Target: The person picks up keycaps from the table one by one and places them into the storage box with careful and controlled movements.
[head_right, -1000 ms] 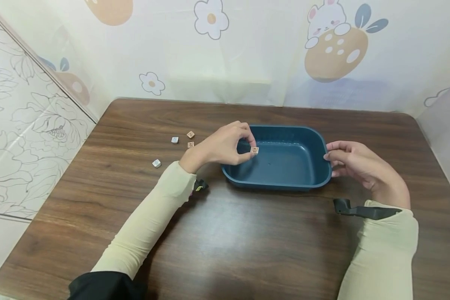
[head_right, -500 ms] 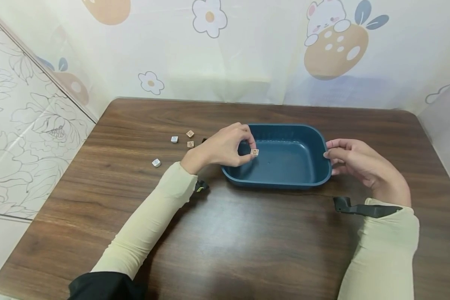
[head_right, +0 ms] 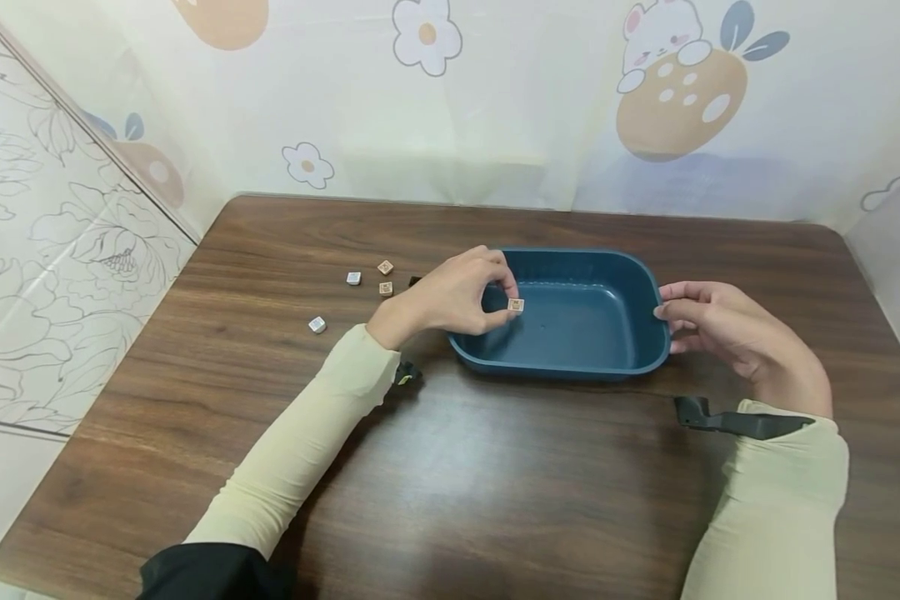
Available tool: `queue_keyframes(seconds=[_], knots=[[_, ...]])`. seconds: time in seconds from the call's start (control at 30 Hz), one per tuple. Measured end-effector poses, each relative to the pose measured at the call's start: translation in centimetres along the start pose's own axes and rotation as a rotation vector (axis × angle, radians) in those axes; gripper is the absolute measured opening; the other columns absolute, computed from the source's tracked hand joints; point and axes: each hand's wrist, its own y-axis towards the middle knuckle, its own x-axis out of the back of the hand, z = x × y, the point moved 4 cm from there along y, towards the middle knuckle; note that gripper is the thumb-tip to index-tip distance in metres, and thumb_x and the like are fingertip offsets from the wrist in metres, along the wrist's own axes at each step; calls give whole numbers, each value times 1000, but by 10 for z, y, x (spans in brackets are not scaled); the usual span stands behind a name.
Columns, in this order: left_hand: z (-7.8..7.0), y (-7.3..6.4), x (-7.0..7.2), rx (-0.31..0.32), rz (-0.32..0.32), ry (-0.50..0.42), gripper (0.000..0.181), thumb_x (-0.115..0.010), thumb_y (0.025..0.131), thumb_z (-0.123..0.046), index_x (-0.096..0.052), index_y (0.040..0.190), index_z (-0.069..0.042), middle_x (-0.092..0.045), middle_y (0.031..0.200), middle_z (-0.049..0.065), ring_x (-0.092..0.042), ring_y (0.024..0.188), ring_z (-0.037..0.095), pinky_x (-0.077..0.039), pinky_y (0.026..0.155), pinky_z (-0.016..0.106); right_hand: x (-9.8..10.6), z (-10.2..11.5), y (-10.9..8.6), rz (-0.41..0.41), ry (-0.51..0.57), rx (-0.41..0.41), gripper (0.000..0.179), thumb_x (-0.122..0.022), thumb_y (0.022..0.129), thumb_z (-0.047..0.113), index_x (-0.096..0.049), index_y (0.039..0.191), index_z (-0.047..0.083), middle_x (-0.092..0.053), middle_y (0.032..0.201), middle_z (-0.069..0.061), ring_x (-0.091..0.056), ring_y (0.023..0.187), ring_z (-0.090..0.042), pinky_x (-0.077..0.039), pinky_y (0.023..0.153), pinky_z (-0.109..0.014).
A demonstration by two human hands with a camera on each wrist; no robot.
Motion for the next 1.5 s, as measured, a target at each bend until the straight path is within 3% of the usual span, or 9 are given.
queue_keyframes(seconds=[0.33,0.53,0.93,1.3,1.5], knots=[[0,0,0,-4,-9,7,28,-67,98,-45,-76,106,-20,-67,115,-4,-51,105,12,-46,94,27,0,0,1,7,31,17,38,-48,108,1,-71,103,30,-72,86,5,-71,70,-11,-61,66,-27],[-1,-1,0,-2,8,8,32,-69,97,-45,-76,117,-20,-66,121,-4,-52,111,13,-47,99,27,0,-2,1,15,40,11,38,-47,109,1,-70,104,31,-71,86,5,-70,71,-11,-61,66,-27],[-1,-8,11,24,30,-83,35,-69,99,-44,-74,123,-19,-63,128,-3,-52,120,16,-45,106,31,-1,0,0,19,60,-6,36,-47,109,3,-70,105,31,-72,88,5,-71,73,-12,-61,67,-27],[10,-25,38,16,-105,-123,33,-72,97,-41,-76,117,-15,-67,125,3,-53,123,19,-46,109,33,1,-1,-1,29,29,-17,38,-47,110,4,-71,105,33,-73,90,5,-72,75,-12,-62,69,-27],[21,-36,50,43,-173,-127,32,-73,97,-39,-76,117,-15,-67,120,2,-53,114,17,-49,100,34,2,-2,-1,23,24,5,38,-46,111,4,-70,105,33,-72,89,5,-71,75,-12,-62,68,-27]])
